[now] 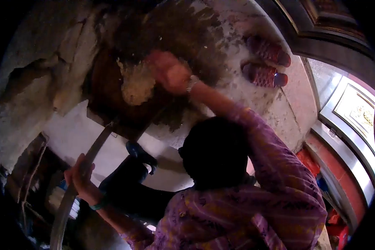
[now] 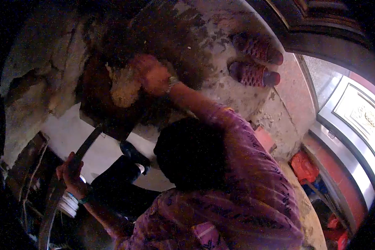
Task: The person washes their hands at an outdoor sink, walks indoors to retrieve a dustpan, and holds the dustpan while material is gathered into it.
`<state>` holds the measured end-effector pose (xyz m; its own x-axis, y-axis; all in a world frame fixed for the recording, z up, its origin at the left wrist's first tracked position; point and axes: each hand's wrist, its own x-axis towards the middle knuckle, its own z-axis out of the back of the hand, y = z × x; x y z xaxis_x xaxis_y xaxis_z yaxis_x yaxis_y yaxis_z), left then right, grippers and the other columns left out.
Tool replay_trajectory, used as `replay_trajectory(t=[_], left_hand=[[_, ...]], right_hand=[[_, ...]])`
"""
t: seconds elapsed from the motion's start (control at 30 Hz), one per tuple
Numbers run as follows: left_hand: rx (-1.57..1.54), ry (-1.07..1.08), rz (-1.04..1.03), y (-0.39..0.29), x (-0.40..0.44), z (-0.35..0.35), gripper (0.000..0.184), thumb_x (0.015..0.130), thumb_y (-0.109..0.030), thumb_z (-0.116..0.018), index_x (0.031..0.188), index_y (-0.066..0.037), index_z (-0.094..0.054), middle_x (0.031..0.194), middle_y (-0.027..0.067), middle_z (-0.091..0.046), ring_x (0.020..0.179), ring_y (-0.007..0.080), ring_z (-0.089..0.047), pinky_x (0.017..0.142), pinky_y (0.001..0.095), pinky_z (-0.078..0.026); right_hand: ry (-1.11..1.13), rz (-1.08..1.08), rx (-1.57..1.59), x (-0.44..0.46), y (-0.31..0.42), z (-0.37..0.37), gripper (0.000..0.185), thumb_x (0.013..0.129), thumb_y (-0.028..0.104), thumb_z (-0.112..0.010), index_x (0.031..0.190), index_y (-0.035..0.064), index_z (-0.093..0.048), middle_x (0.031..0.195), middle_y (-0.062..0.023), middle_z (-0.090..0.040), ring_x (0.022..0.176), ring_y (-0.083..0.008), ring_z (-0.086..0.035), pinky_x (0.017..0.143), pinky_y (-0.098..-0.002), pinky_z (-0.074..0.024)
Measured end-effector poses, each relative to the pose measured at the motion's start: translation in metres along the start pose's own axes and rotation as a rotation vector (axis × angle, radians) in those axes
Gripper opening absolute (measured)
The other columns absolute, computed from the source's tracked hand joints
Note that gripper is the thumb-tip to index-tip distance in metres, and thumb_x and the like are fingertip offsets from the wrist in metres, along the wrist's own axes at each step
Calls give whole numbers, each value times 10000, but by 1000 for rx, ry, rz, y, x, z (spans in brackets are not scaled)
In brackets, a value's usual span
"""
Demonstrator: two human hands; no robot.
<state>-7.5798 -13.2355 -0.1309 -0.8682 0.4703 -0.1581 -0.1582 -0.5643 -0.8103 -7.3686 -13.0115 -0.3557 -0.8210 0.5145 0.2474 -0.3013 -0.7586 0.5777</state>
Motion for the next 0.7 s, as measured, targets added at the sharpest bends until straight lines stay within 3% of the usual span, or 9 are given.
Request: replay_trajectory(t=[0.1,0.17,0.2,0.3,0.4,0.5,0.6,0.63,0.7], left_hand=[[-149,-41,227,29,10,16,199,765,-122,-486,906,-3,-559,795,155,-571,691,194,-567,552,264,-473],[168,85,-134,43,14,25,196,762,-119,-485,904,-6,-560,798,160,-571,692,194,-561,556,260,-472],[270,121,-255,47,14,27,195,761,-117,-484,903,-7,-560,799,162,-570,692,193,-559,557,259,-471],[17,96,-105,47,11,22,152,754,-110,-480,855,-19,-547,793,138,-570,714,190,-554,562,274,-472],[-146,51,-21,31,10,17,123,749,-105,-477,823,-28,-539,790,122,-569,728,187,-551,566,283,-472],[-91,-72,138,10,0,3,125,752,-118,-471,833,-35,-516,812,128,-570,740,193,-553,578,298,-474],[-58,3,21,7,-2,1,132,749,-144,-476,799,-25,-501,848,144,-571,748,197,-555,592,305,-477],[-121,-2,39,6,-2,1,133,747,-150,-479,766,-20,-493,855,151,-572,739,199,-557,597,304,-478],[-183,-15,52,3,-1,0,142,744,-156,-482,733,-15,-486,862,157,-573,731,201,-559,601,304,-479]], right_hand=[[-166,-317,-20,-38,-19,36,426,767,180,-436,1133,-25,-366,1186,-216,-339,1111,-364,-297,944,-416,-225],[-312,-775,-283,-56,-30,50,427,774,178,-431,1144,-23,-355,1191,-242,-319,1106,-388,-294,936,-418,-239],[-305,-780,-285,-61,-33,34,427,774,178,-431,1144,-23,-355,1191,-242,-319,1106,-388,-294,936,-418,-239],[-232,-478,-65,-55,-15,-17,434,770,179,-456,1143,-17,-356,1193,-238,-319,1087,-385,-313,922,-407,-268],[-67,-190,32,-25,2,12,441,765,194,-474,1138,-13,-362,1198,-214,-325,1081,-357,-331,908,-402,-286],[-314,-311,-170,-16,-36,14,440,766,198,-472,1138,-13,-363,1216,-191,-316,1103,-333,-319,921,-386,-271],[-307,-434,-306,12,-61,7,459,775,226,-449,1153,-13,-347,1232,-179,-301,1129,-327,-288,942,-380,-237],[-142,-370,-530,15,-58,-10,488,783,251,-420,1179,-13,-315,1245,-177,-284,1150,-319,-259,959,-364,-207],[-81,-282,-382,13,-38,-24,488,783,249,-419,1182,-13,-314,1248,-176,-279,1153,-319,-255,958,-375,-204]])
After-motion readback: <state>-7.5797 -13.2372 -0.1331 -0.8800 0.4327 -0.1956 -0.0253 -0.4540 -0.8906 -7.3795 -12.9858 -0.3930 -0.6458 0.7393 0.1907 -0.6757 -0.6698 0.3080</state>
